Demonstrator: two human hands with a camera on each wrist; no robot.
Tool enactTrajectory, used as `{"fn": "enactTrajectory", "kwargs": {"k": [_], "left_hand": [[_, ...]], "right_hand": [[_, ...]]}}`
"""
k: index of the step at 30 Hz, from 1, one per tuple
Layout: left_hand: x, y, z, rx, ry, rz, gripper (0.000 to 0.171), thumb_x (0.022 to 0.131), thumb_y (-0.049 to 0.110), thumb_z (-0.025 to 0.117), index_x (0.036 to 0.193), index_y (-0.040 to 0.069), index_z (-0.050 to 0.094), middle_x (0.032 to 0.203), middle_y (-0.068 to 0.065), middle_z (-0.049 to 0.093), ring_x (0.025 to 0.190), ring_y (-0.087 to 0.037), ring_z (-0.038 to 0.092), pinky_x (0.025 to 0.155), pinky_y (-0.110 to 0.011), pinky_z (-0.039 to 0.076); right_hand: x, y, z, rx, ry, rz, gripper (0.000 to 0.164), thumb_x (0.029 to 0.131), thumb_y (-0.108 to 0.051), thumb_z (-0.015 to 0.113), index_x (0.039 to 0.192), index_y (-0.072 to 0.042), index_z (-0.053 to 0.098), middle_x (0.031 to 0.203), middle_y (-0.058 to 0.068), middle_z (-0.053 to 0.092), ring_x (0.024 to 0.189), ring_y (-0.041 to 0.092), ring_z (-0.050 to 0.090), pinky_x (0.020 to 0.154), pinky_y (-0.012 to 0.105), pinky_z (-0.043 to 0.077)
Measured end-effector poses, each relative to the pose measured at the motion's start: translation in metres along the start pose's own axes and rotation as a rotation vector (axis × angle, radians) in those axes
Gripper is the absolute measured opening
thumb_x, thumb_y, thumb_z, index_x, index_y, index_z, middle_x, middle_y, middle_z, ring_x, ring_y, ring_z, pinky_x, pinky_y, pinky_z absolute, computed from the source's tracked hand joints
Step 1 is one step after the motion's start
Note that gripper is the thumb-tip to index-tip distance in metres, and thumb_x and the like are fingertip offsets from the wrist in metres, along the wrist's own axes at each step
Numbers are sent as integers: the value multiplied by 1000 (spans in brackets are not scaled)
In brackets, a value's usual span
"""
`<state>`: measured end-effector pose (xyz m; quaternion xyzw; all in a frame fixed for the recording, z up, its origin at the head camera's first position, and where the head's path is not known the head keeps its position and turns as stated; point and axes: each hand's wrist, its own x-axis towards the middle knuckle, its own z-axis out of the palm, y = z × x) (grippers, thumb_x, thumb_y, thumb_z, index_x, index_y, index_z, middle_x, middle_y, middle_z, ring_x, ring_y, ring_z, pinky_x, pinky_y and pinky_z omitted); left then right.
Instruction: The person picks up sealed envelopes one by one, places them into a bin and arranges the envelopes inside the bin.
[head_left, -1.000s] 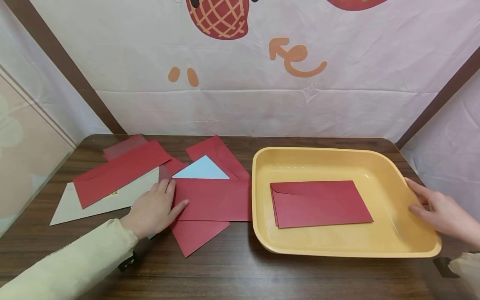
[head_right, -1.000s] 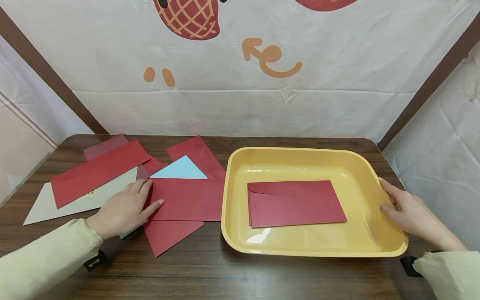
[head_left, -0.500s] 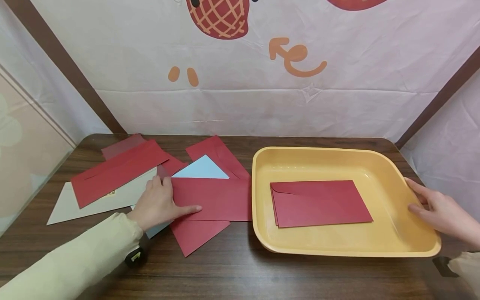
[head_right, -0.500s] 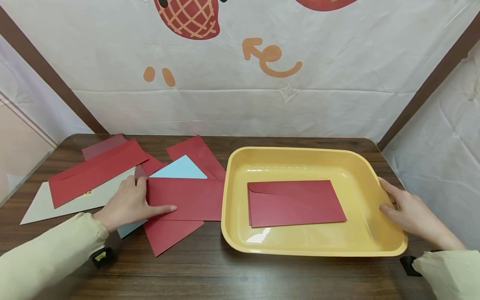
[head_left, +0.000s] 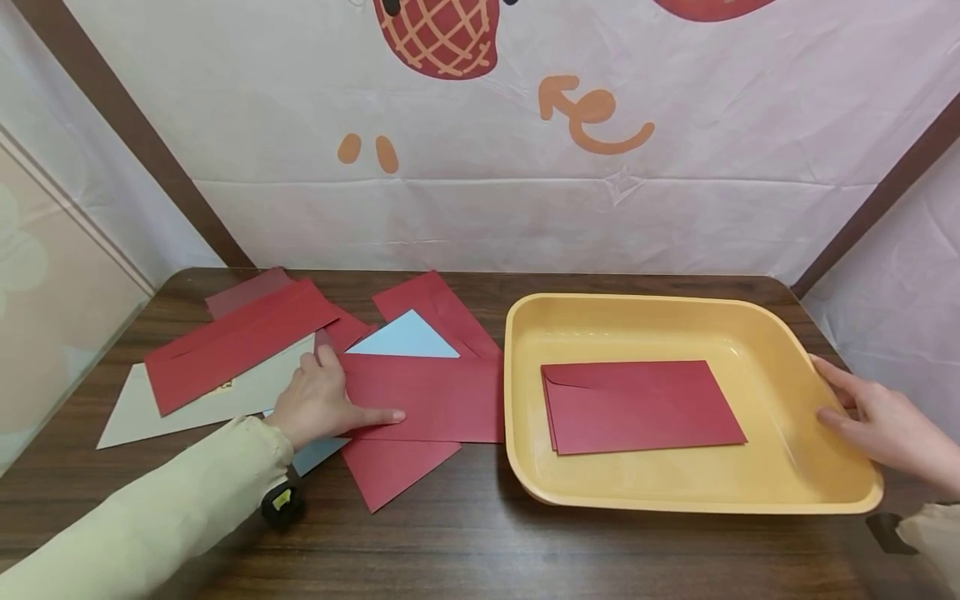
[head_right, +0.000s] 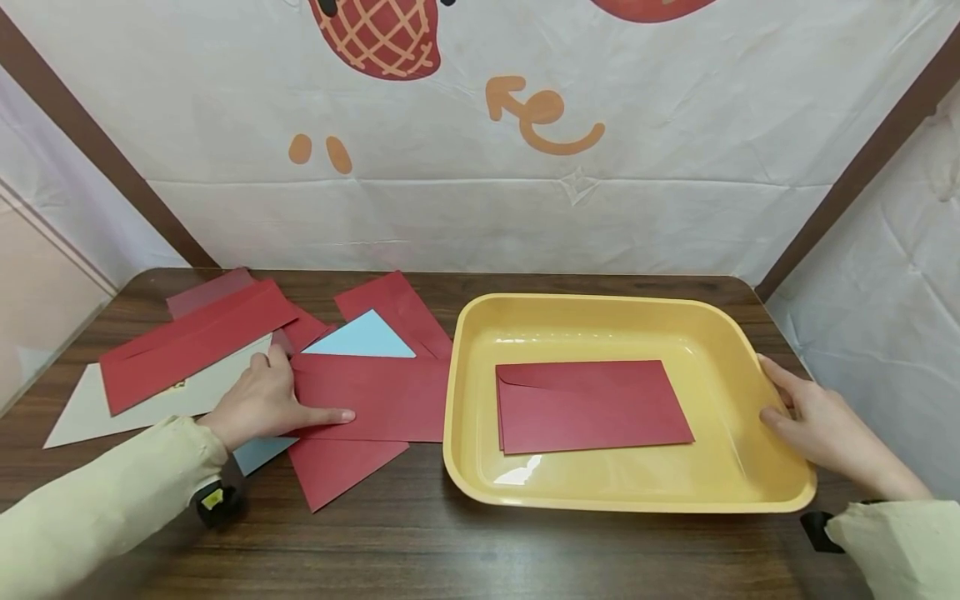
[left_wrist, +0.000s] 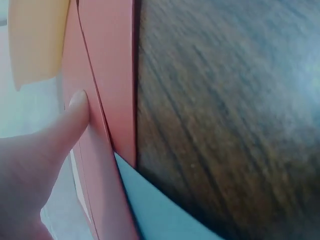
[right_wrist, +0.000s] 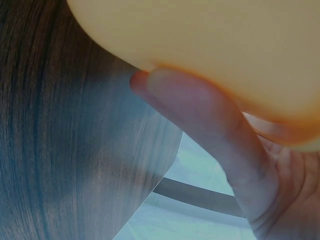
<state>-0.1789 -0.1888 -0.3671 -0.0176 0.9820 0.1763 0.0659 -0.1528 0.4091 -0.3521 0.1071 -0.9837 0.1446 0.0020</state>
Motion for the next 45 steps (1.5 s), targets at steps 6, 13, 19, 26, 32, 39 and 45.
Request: {"fn": "enactTrajectory", "kwargs": {"k": [6, 13, 19, 26, 32, 39, 45], "left_hand": [[2, -1, -2, -85, -12, -61, 127, 61, 59, 82, 132, -18, 12, 109, -32, 36, 71, -34, 56, 60, -39, 48], [2, -1, -4, -142, -17, -58, 104, 68, 45, 82, 125, -19, 23, 109, -32, 43, 86, -40, 55, 67, -43, 49], [2, -2, -6, -222, 3, -39, 89, 77, 30, 78, 127, -17, 22, 109, -33, 51, 95, -41, 56, 68, -42, 51], [-1, -4, -11, -251, 38, -34, 66, 94, 17, 54, 134, -20, 18, 75, -23, 56, 57, -23, 55, 51, -32, 43], [0, -4, -19, -268, 99, -24, 49, 100, 16, 33, 132, -19, 25, 93, -34, 57, 62, -29, 58, 52, -33, 44], [2, -6, -29, -305, 122, -50, 48, 99, 18, 25, 134, -16, 27, 100, -33, 55, 77, -33, 54, 58, -31, 41], [2, -6, -37, -345, 157, -57, 47, 100, 18, 22, 132, -16, 28, 103, -34, 51, 78, -35, 55, 54, -31, 43]], "right_hand": [[0, 1, 1, 5, -11, 3, 63, 85, 1, 61, 136, 21, 29, 77, 13, 65, 56, -7, 46, 50, 22, 41], [0, 1, 2, 16, -24, 15, 63, 85, 1, 61, 136, 21, 29, 77, 12, 66, 56, -6, 47, 50, 22, 41], [0, 1, 2, 17, -13, 10, 64, 85, 1, 61, 137, 21, 29, 76, 10, 65, 55, -6, 46, 50, 22, 40], [0, 0, 1, 17, -5, 7, 64, 85, 1, 61, 137, 20, 29, 75, 8, 64, 55, -6, 45, 50, 22, 40], [0, 0, 0, 12, -4, 3, 63, 84, 2, 60, 136, 21, 29, 74, 6, 63, 53, -5, 44, 49, 22, 39], [0, -1, 0, 14, -13, 19, 64, 85, 1, 60, 137, 20, 29, 75, 7, 63, 53, -5, 45, 49, 22, 39], [0, 0, 1, 17, -8, 16, 64, 85, 0, 60, 137, 20, 29, 75, 8, 64, 54, -5, 46, 49, 22, 40]]}}
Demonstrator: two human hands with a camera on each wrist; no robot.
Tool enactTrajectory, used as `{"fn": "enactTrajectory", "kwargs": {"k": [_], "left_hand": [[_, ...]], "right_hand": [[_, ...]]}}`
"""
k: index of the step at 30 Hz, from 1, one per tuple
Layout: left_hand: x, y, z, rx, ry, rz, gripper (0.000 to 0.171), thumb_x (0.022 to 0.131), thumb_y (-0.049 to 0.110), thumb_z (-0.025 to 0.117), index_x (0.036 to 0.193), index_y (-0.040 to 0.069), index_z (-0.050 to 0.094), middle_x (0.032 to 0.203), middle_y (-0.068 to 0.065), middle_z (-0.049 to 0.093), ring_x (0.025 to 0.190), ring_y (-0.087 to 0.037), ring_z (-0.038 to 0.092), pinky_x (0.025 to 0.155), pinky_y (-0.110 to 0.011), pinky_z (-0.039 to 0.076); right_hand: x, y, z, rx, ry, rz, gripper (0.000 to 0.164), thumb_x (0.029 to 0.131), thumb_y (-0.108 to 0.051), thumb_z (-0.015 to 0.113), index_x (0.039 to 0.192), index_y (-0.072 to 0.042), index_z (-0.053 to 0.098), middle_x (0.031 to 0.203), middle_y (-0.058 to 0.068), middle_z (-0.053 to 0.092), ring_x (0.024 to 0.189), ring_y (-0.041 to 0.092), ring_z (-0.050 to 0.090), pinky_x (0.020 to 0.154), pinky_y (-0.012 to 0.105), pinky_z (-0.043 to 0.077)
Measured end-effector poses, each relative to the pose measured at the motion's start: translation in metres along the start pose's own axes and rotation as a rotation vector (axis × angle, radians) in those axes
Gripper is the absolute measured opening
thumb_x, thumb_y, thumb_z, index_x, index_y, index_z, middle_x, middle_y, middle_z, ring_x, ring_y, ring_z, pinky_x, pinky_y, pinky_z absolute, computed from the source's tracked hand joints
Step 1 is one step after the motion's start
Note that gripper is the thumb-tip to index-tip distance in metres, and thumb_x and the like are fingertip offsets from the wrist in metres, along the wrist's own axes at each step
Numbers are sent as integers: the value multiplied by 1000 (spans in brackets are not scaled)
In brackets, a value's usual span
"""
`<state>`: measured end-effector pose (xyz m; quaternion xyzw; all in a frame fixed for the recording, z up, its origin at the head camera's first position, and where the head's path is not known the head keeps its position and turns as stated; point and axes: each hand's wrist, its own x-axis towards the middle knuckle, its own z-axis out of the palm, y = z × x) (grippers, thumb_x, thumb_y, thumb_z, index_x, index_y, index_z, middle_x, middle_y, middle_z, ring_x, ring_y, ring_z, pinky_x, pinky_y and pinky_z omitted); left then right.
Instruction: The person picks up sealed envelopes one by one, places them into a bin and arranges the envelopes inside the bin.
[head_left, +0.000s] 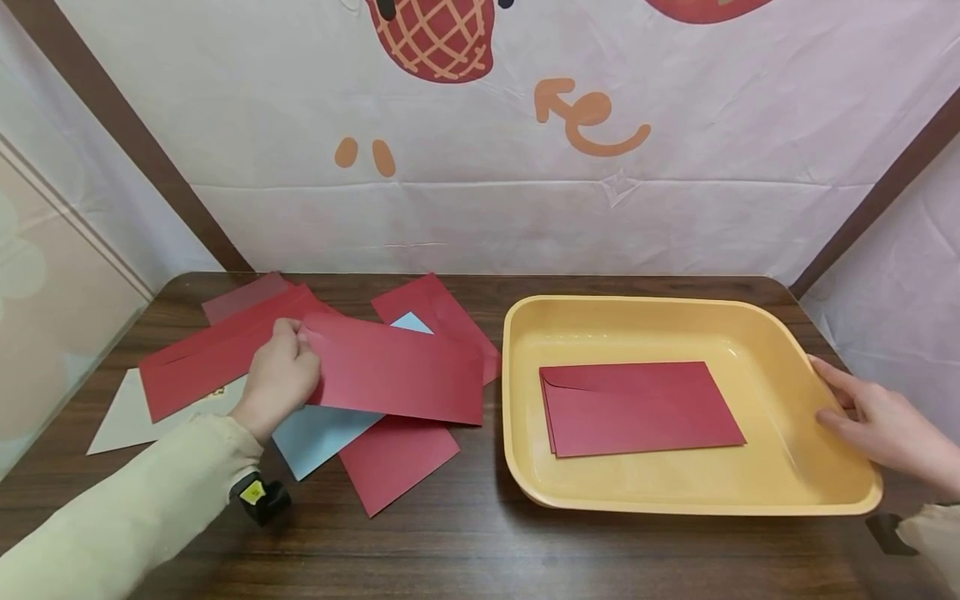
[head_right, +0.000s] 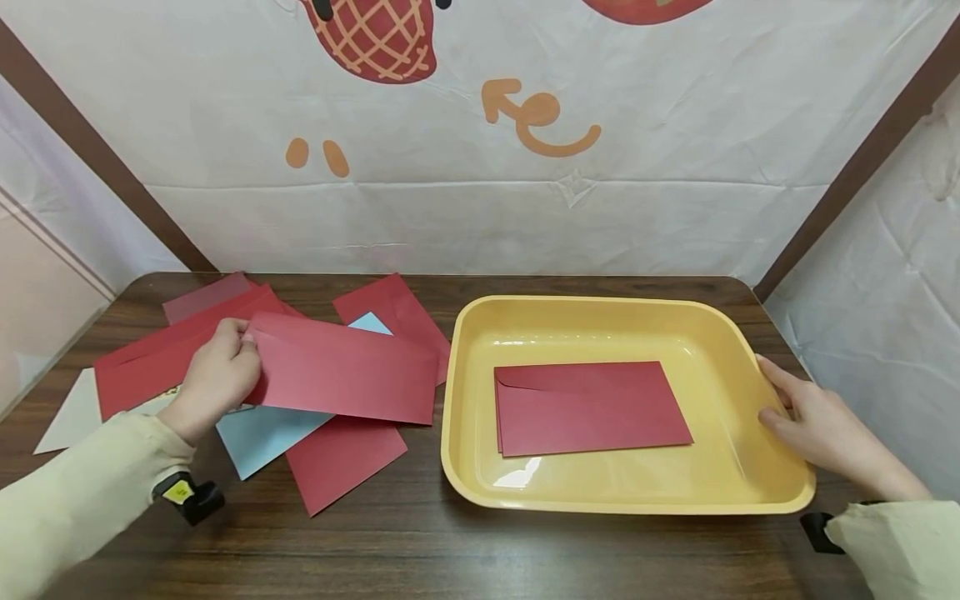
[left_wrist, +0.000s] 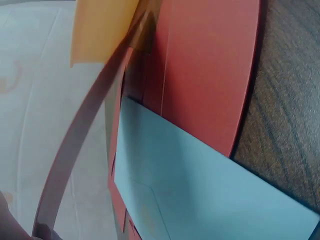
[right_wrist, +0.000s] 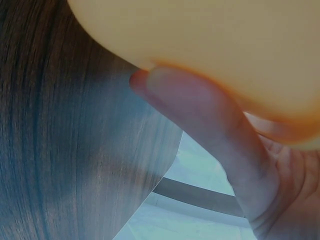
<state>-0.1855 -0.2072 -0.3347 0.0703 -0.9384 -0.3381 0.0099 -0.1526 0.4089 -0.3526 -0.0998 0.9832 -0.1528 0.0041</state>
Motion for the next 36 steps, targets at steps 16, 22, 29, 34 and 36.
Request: {"fn": "enactTrajectory", "kwargs": {"k": [16, 22, 29, 34, 36], "left_hand": [[0, 1, -10, -18, 50, 1, 48, 101, 19, 21, 131, -17, 29, 106, -34, 48, 80, -35, 52, 56, -32, 41], [1, 1, -12, -66, 39, -42, 49, 101, 21, 19, 132, -16, 27, 104, -32, 46, 63, -26, 48, 50, -31, 42], [-1, 6, -14, -148, 6, -82, 51, 102, 23, 17, 137, -13, 23, 107, -29, 44, 63, -23, 46, 47, -31, 43], [-2, 12, -12, -191, -21, -92, 50, 102, 22, 16, 138, -12, 22, 108, -29, 44, 59, -22, 45, 45, -31, 42], [-2, 14, -11, -202, -29, -94, 50, 102, 22, 16, 138, -12, 22, 107, -29, 44, 58, -22, 45, 45, -31, 42]], "right_hand": [[0, 0, 0, -7, 9, -16, 63, 86, 1, 59, 137, 20, 28, 75, 10, 64, 51, -4, 44, 47, 23, 40], [1, -1, -1, -12, 6, -7, 63, 86, 1, 59, 138, 19, 28, 75, 10, 63, 51, -3, 43, 47, 23, 38], [1, -1, 0, -9, 11, -6, 63, 86, 1, 58, 138, 19, 28, 74, 9, 62, 50, -2, 42, 46, 23, 38], [0, -1, 0, -13, 13, -7, 62, 86, 0, 59, 138, 19, 29, 74, 7, 62, 50, -3, 42, 47, 23, 38], [0, 0, 0, -14, 13, -8, 62, 86, 0, 59, 137, 19, 30, 74, 7, 62, 51, -3, 42, 47, 23, 38]]}}
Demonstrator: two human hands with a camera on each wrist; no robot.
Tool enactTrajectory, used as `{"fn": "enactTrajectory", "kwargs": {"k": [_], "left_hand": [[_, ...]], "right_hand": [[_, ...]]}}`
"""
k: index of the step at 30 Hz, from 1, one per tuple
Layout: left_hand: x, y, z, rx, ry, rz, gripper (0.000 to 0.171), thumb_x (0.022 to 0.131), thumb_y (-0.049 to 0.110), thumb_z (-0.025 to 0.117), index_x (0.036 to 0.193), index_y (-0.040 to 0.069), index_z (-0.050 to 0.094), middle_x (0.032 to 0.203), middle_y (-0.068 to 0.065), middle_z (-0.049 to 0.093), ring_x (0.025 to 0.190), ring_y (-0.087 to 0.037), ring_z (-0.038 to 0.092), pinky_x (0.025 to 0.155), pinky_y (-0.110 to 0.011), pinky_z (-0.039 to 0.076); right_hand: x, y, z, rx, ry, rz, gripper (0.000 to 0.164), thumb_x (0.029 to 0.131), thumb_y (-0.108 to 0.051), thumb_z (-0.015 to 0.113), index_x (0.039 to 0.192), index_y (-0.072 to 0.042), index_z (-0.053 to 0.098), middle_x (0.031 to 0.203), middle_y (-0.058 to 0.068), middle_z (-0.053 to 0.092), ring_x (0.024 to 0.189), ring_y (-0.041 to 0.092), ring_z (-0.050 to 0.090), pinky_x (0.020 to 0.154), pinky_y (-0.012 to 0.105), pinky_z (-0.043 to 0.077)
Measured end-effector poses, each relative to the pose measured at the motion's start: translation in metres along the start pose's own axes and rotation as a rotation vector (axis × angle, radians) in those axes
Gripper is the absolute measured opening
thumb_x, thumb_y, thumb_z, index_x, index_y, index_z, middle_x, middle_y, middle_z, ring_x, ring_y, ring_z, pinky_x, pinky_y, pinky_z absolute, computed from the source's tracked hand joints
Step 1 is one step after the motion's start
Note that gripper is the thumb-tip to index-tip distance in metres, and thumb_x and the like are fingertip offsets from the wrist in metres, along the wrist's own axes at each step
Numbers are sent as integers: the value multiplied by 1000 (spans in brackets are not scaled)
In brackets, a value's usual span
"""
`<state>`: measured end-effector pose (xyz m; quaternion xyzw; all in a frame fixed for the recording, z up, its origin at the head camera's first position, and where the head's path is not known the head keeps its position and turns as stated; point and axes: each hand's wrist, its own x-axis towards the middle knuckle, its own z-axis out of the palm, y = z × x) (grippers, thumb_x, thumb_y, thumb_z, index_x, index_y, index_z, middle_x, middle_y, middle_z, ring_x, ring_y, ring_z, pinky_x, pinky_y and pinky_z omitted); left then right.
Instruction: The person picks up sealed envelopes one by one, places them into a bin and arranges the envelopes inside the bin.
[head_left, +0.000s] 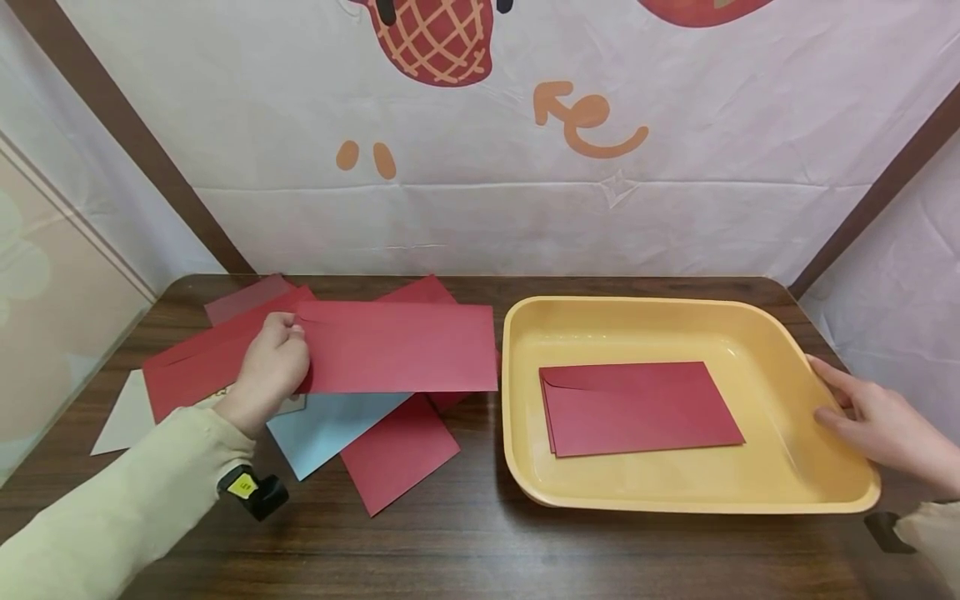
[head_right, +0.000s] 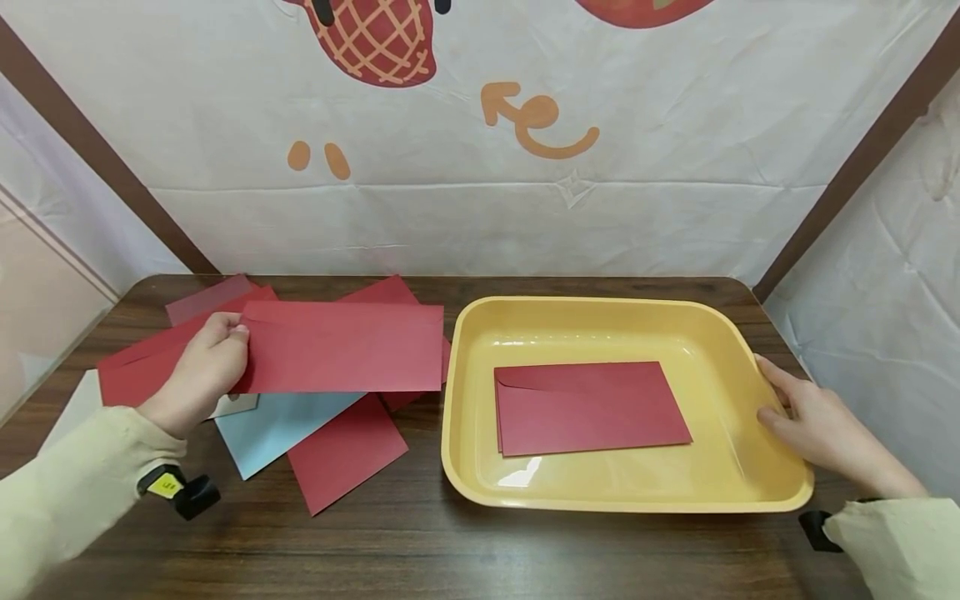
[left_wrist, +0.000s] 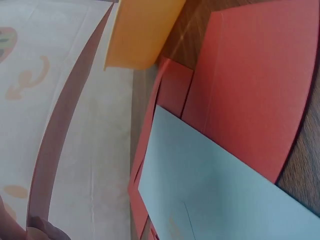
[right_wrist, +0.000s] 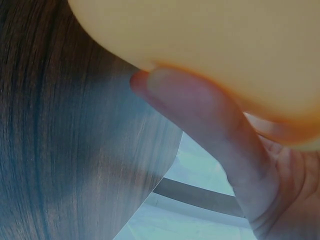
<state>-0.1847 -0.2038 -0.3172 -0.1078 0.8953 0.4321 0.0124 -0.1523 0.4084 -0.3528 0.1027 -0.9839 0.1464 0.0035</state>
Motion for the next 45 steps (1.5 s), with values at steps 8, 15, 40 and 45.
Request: {"fn": "enactTrajectory", "kwargs": {"k": [8, 15, 40, 45], "left_hand": [[-2, 7, 6, -45, -40, -4, 48, 101, 21, 17, 136, -12, 23, 109, -26, 42, 65, -21, 45, 50, -31, 42], [-6, 14, 17, -104, -98, 5, 44, 102, 17, 17, 133, -13, 23, 103, -24, 43, 54, -19, 42, 48, -30, 39], [-18, 52, 49, -172, -236, 43, 43, 105, 17, 19, 140, -9, 22, 125, -26, 41, 107, -34, 50, 80, -36, 45], [-20, 60, 55, -209, -267, 48, 40, 104, 15, 23, 137, -8, 24, 126, -25, 42, 110, -33, 48, 82, -36, 44]], "right_hand": [[0, 0, 0, 12, -2, -4, 63, 85, 0, 60, 137, 20, 30, 75, 7, 63, 52, -4, 44, 49, 22, 39], [0, 1, 0, 1, 7, -18, 63, 85, 0, 61, 137, 19, 31, 75, 7, 64, 54, -6, 44, 50, 22, 39], [0, 3, 1, 9, 0, -23, 63, 85, 0, 62, 136, 20, 31, 77, 11, 65, 54, -6, 46, 50, 22, 40], [0, 2, 1, 18, -9, -8, 64, 86, 1, 61, 137, 20, 28, 76, 11, 64, 52, -4, 46, 49, 22, 40]]}}
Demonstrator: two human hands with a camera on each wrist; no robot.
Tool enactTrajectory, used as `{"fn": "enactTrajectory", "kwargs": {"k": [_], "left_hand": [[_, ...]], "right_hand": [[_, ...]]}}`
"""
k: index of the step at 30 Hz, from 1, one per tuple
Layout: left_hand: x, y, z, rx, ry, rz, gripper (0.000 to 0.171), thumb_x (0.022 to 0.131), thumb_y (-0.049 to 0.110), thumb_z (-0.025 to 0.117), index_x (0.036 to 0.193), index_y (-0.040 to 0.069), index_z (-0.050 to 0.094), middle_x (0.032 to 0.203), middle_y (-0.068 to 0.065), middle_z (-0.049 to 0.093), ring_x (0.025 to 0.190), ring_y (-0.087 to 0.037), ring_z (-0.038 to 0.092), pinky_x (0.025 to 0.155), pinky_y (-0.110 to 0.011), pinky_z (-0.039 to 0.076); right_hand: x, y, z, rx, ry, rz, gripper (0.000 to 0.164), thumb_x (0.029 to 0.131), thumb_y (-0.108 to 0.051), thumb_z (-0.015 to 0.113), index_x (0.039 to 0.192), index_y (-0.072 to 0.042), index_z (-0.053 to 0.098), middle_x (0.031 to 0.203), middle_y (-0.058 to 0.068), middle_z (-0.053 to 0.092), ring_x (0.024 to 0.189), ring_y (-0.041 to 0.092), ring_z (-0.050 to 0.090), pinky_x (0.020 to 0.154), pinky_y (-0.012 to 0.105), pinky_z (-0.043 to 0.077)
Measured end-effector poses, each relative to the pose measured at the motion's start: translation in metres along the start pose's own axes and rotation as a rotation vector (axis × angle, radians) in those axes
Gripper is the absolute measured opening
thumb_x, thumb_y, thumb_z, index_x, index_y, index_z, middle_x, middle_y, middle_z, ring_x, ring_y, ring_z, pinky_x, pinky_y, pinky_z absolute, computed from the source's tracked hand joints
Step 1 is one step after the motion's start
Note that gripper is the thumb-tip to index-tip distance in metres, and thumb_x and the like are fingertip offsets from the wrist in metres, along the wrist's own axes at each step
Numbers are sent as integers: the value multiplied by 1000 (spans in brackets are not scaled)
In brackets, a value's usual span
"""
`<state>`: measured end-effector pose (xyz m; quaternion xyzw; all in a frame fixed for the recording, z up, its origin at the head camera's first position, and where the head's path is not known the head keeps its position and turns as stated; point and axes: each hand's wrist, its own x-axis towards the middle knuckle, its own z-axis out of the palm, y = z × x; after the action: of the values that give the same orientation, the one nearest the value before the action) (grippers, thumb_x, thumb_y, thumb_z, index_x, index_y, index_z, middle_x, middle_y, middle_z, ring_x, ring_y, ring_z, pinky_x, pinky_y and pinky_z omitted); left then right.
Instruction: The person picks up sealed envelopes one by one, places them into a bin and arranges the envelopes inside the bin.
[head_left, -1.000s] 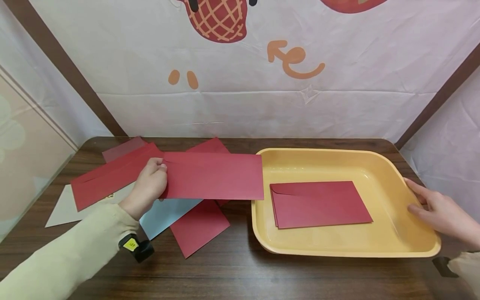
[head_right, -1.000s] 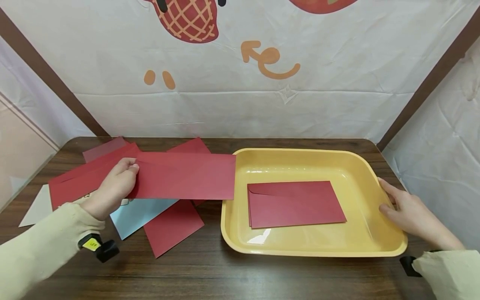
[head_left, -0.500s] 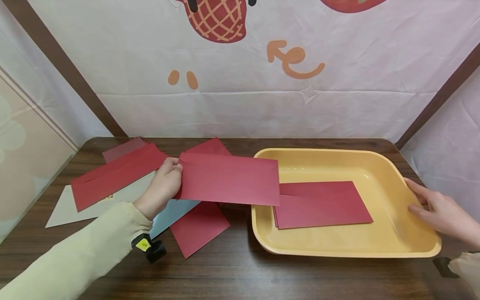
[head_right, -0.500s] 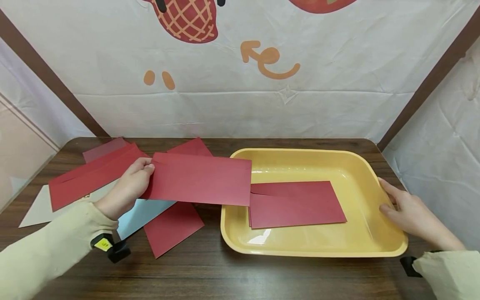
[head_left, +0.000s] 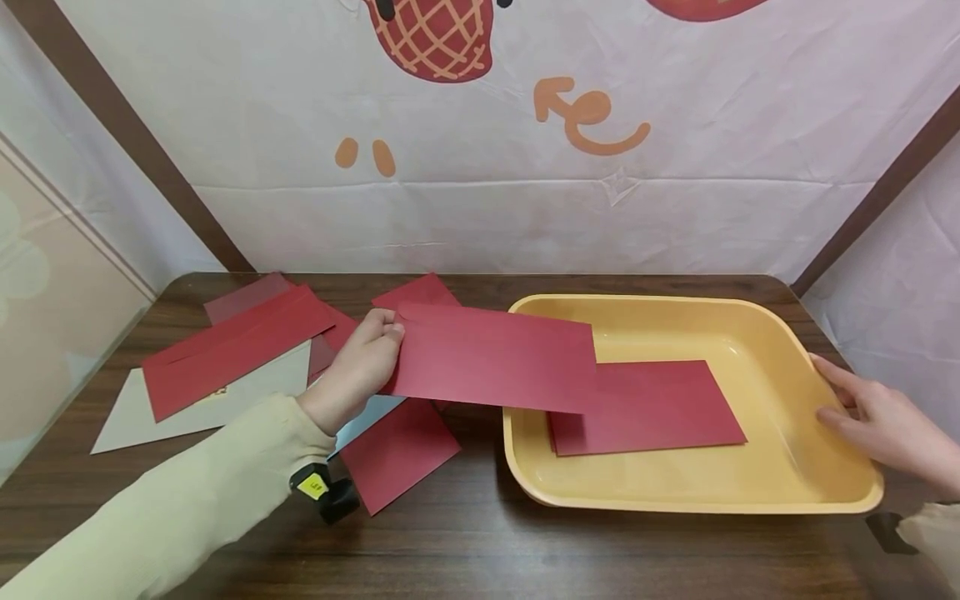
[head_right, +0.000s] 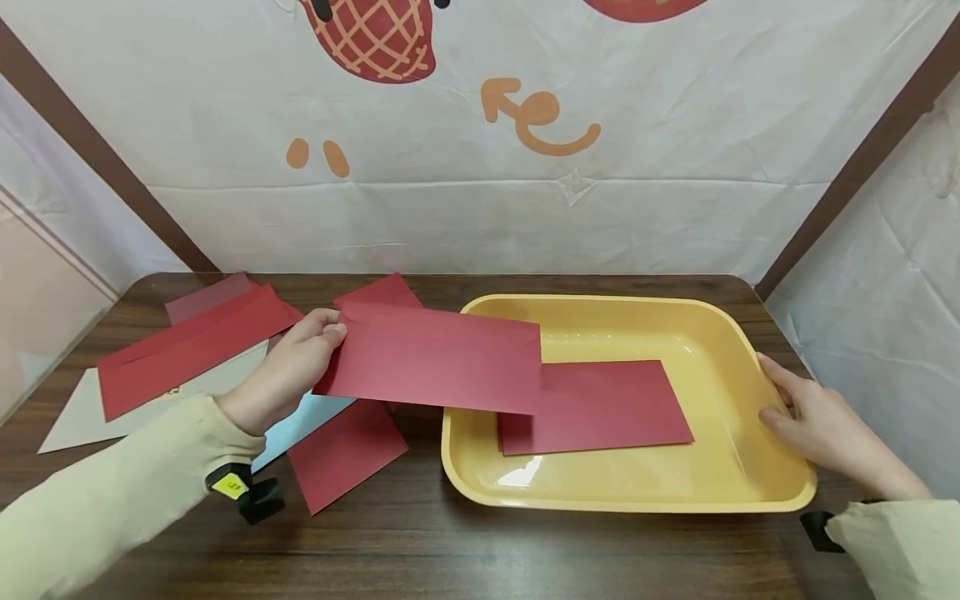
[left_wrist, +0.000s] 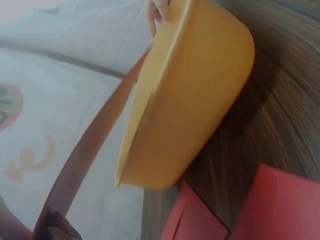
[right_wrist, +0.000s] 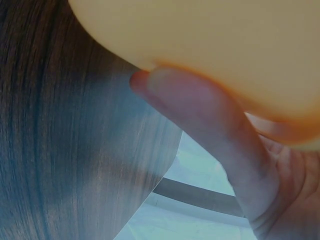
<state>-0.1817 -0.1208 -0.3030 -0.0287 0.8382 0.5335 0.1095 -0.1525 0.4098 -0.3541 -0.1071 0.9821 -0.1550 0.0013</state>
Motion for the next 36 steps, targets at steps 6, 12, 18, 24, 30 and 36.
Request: {"fn": "enactTrajectory", "kwargs": {"k": [6, 12, 18, 24, 30, 36], "left_hand": [[-4, 11, 11, -20, -77, 56, 39, 103, 13, 31, 135, -8, 26, 120, -24, 49, 106, -29, 53, 91, -37, 42], [-3, 23, 25, -79, -154, 57, 40, 102, 10, 34, 138, -6, 22, 126, -24, 48, 85, -16, 60, 70, -26, 49], [0, 33, 43, -62, -179, 63, 39, 102, 9, 39, 136, -3, 25, 124, -22, 54, 76, -14, 58, 66, -27, 48], [4, 41, 61, -21, -231, 109, 33, 101, 9, 43, 129, -2, 31, 110, -19, 64, 67, -15, 59, 64, -29, 50], [11, 49, 79, -36, -262, 96, 33, 100, 9, 46, 128, -2, 32, 104, -17, 67, 66, -13, 60, 61, -25, 49], [20, 55, 101, -63, -286, 59, 28, 100, 8, 45, 124, -2, 35, 88, -14, 67, 55, -14, 55, 56, -26, 46]], "right_hand": [[0, 0, -1, -20, 7, -1, 64, 85, 0, 61, 137, 19, 29, 75, 8, 62, 53, -5, 43, 49, 22, 39], [1, -1, -1, -26, 23, -7, 64, 85, 0, 61, 138, 18, 30, 74, 6, 61, 53, -5, 42, 49, 23, 37], [1, -2, -2, -26, 21, -2, 63, 85, 0, 60, 138, 18, 31, 75, 6, 61, 53, -4, 41, 49, 22, 36], [0, -3, -3, -8, -9, 29, 64, 86, -1, 59, 139, 19, 28, 77, 12, 63, 53, -3, 44, 49, 23, 38], [1, -3, -3, -6, -2, 17, 64, 86, 0, 60, 138, 18, 29, 78, 12, 64, 52, -3, 44, 49, 22, 38], [1, -1, -2, -4, -4, 15, 64, 86, -2, 60, 139, 18, 29, 78, 11, 64, 52, -3, 44, 49, 22, 38]]}}
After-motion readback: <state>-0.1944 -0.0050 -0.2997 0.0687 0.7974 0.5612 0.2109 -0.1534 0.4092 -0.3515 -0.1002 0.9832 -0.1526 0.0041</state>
